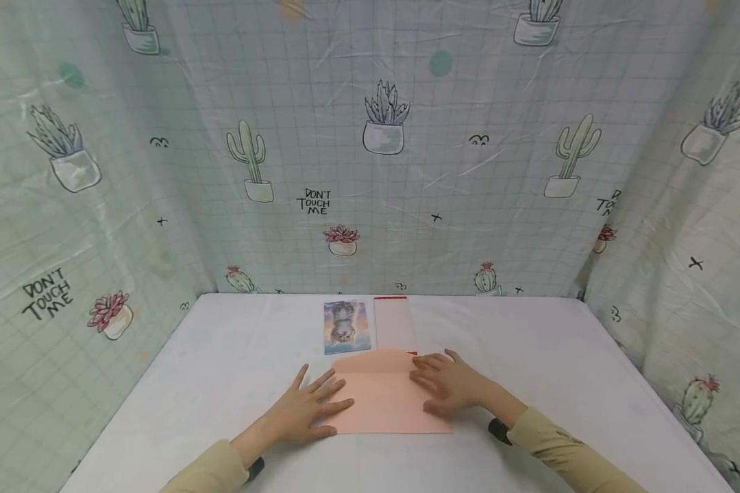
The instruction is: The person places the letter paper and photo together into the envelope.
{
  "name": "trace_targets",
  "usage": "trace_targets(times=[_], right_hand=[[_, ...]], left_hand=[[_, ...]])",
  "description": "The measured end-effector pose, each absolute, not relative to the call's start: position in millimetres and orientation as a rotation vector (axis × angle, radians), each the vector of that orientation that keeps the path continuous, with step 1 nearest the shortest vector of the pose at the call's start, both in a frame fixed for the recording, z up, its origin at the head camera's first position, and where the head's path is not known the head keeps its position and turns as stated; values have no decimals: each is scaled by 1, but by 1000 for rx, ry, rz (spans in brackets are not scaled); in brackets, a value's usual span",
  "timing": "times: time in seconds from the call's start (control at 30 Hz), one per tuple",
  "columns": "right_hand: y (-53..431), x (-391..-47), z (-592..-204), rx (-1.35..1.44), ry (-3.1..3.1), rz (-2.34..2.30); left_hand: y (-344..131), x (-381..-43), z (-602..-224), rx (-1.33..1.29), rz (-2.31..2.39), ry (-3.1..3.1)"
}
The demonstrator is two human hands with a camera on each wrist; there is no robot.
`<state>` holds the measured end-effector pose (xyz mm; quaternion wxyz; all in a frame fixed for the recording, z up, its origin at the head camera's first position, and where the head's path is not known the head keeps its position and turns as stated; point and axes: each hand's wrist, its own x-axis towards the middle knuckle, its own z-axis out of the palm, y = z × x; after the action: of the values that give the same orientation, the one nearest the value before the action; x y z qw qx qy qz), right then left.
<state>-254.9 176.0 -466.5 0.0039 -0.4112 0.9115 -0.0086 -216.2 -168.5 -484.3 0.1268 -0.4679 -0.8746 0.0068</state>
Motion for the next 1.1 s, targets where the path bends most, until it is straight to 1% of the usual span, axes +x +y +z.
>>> trace_targets(times=[0.1,0.4,0.63,0.77,1.0,1.1], right_hand=[[176,-257,-466,-1331,2888,-23],[174,-265,-464,-1339,2961,-96],[168,-283,-464,-1330,3053,-229],[160,-294,-463,-1337,3077,-238],[140,-311,-456,-1263,3101,-218],[129,-320,-457,-1300,3126,-196]], left_hand=[[-169,-216,-485,-1349,29,-2577],[-170,-217,-485,-1331,112,-2609],[-172,-218,-484,-1347,138,-2568],[-172,-218,-485,-1356,121,-2587],[-173,-218,-486,-1344,121,-2618],[-174,-217,-486,-1339,119,-2639]])
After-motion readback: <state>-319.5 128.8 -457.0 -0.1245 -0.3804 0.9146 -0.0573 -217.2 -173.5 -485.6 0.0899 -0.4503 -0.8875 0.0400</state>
